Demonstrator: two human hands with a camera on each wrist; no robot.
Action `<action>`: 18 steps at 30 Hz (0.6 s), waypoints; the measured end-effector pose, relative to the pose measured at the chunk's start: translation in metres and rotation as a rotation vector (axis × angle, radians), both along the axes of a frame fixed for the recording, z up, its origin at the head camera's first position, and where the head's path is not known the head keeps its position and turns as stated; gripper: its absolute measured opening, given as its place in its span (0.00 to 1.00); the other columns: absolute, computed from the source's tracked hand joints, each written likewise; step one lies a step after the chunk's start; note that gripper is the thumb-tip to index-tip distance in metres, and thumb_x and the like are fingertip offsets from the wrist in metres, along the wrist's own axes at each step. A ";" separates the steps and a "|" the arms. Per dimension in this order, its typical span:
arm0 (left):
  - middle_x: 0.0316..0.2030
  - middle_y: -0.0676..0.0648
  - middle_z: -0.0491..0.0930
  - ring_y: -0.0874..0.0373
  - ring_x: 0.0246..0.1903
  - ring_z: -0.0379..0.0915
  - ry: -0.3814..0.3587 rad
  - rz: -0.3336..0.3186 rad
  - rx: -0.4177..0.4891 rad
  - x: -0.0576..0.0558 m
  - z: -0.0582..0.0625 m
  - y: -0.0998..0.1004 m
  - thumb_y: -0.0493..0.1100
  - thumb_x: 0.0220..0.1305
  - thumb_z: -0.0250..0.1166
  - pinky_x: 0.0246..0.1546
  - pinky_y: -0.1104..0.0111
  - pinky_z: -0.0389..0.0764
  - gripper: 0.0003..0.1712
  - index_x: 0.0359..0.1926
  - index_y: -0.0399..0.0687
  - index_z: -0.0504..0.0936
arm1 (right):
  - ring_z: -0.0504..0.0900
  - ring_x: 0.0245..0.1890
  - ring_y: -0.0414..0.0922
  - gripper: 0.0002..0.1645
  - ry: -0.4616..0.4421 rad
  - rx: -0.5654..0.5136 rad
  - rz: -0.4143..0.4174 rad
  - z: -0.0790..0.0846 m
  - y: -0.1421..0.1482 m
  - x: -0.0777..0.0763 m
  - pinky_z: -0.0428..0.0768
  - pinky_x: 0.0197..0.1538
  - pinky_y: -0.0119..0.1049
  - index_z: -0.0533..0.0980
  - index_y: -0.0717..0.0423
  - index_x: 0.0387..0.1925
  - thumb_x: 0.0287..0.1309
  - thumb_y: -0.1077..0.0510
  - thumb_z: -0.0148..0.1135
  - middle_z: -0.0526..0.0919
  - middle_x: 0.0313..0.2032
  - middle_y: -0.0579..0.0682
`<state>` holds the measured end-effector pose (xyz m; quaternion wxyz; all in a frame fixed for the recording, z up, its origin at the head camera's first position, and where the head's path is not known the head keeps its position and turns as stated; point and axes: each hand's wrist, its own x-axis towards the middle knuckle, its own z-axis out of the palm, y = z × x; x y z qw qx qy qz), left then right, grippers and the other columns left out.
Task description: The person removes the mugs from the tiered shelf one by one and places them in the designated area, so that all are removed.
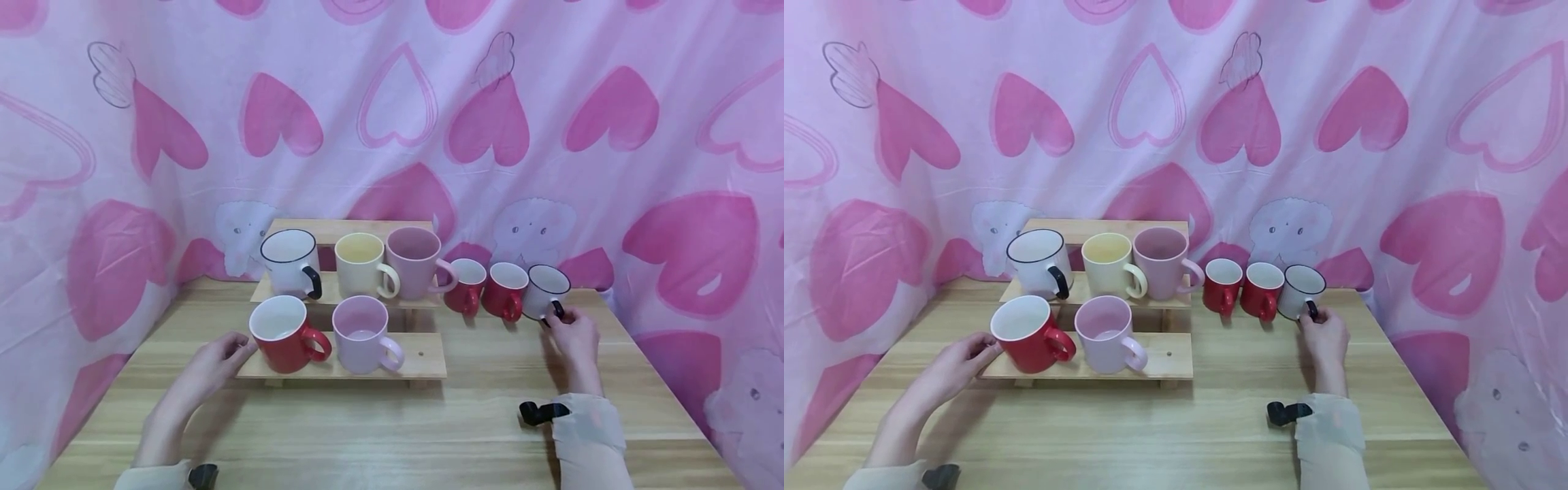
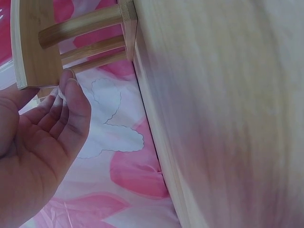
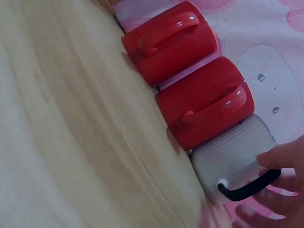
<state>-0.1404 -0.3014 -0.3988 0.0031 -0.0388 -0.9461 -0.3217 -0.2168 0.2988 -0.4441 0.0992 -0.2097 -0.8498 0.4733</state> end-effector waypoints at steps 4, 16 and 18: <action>0.25 0.49 0.71 0.56 0.29 0.68 -0.001 0.002 0.005 0.000 -0.001 0.000 0.52 0.73 0.57 0.29 0.64 0.71 0.18 0.45 0.40 0.78 | 0.70 0.56 0.61 0.31 -0.020 -0.008 0.036 0.004 0.000 0.001 0.66 0.59 0.55 0.63 0.64 0.65 0.69 0.50 0.54 0.69 0.58 0.68; 0.25 0.50 0.71 0.56 0.29 0.67 0.005 -0.006 -0.002 0.001 0.000 0.001 0.51 0.73 0.57 0.30 0.64 0.70 0.17 0.44 0.40 0.79 | 0.63 0.64 0.61 0.32 0.144 -0.022 -0.011 0.046 -0.014 0.010 0.64 0.62 0.57 0.61 0.61 0.68 0.69 0.51 0.51 0.65 0.65 0.66; 0.25 0.50 0.71 0.56 0.29 0.67 0.006 -0.009 -0.003 0.001 0.000 0.001 0.51 0.73 0.57 0.30 0.64 0.70 0.17 0.44 0.40 0.79 | 0.63 0.64 0.60 0.31 0.178 -0.007 -0.003 0.053 -0.018 0.012 0.63 0.62 0.57 0.63 0.61 0.67 0.68 0.51 0.52 0.66 0.64 0.65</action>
